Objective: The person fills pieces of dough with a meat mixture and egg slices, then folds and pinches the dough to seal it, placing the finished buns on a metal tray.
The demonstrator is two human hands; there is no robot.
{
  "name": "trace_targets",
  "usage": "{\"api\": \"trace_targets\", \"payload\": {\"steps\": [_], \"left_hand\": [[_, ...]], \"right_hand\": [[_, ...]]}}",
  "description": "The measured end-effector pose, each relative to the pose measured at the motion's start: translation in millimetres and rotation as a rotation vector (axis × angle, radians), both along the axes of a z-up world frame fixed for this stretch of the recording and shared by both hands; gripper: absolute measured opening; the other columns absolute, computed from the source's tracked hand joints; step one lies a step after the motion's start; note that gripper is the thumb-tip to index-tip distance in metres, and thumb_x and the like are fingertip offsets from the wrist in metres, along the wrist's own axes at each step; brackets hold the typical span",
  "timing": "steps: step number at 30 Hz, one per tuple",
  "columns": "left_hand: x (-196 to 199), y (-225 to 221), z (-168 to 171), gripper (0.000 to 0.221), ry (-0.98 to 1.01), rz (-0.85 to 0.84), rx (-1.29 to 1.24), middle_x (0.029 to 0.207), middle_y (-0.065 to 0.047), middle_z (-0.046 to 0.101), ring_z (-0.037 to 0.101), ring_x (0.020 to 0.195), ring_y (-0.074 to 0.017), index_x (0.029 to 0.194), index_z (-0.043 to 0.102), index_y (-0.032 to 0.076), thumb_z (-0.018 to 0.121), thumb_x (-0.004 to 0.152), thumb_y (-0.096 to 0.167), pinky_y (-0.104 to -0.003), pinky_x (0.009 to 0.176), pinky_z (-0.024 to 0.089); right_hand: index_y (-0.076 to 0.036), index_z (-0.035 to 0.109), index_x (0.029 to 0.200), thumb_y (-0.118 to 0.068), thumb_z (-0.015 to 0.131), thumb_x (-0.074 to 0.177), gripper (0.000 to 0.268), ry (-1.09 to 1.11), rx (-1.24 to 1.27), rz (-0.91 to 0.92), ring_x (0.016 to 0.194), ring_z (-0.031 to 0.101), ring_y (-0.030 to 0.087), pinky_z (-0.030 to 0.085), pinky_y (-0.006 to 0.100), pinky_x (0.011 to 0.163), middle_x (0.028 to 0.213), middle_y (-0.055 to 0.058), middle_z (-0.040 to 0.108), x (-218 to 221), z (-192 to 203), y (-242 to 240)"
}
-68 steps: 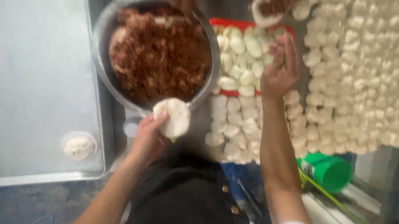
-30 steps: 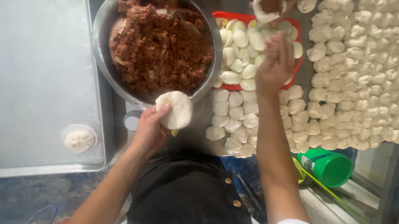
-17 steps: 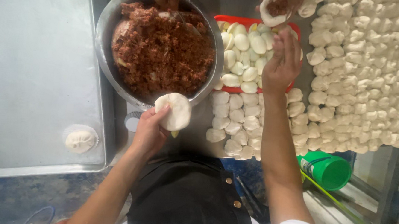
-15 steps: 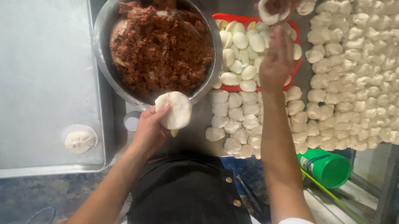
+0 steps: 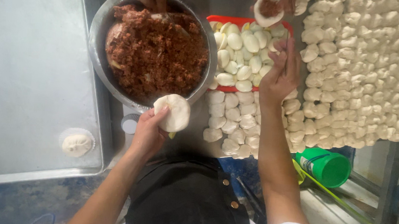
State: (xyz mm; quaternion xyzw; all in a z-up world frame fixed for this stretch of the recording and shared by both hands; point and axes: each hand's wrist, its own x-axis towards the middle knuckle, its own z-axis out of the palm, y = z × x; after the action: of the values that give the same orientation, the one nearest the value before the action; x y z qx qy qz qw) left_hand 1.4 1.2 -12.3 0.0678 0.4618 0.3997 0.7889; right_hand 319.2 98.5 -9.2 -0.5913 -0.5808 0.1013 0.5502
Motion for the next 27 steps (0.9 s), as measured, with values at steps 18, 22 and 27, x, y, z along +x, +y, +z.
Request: {"api": "trace_targets", "payload": {"steps": [18, 22, 27], "left_hand": [[2.2, 0.4, -5.4, 0.034, -0.063, -0.021, 0.071, 0.104, -0.015, 0.072, 0.068, 0.086, -0.0216, 0.123, 0.065, -0.007, 0.061, 0.108, 0.023, -0.036, 0.067, 0.052], [12.8, 8.4, 2.7, 0.034, -0.062, 0.005, 0.014, 0.112, -0.014, 0.074, 0.071, 0.099, -0.0197, 0.123, 0.063, -0.007, 0.061, 0.101, 0.019, -0.032, 0.084, 0.058], [14.3, 10.6, 6.7, 0.034, -0.080, 0.015, 0.017, 0.114, -0.014, 0.073, 0.071, 0.103, -0.0210, 0.123, 0.062, -0.007, 0.061, 0.101, 0.019, -0.034, 0.089, 0.058]], "right_hand": [[0.007, 0.059, 0.138, -0.015, 0.048, 0.115, 0.033, 0.444, -0.090, -0.004, 0.102, 0.074, 0.022, 0.066, 0.033, 0.082, 0.118, 0.016, 0.070, -7.4, -5.2, 19.8], [0.006, 0.057, 0.134, -0.016, 0.048, 0.112, 0.032, 0.586, -0.029, -0.134, 0.094, 0.076, 0.023, 0.068, 0.035, 0.077, 0.111, 0.017, 0.071, -1.8, 16.1, 17.8], [0.003, 0.059, 0.135, -0.012, 0.049, 0.115, 0.027, 0.390, -0.099, -0.018, 0.093, 0.076, 0.021, 0.066, 0.032, 0.080, 0.111, 0.017, 0.072, -8.9, 13.6, 16.3]]}}
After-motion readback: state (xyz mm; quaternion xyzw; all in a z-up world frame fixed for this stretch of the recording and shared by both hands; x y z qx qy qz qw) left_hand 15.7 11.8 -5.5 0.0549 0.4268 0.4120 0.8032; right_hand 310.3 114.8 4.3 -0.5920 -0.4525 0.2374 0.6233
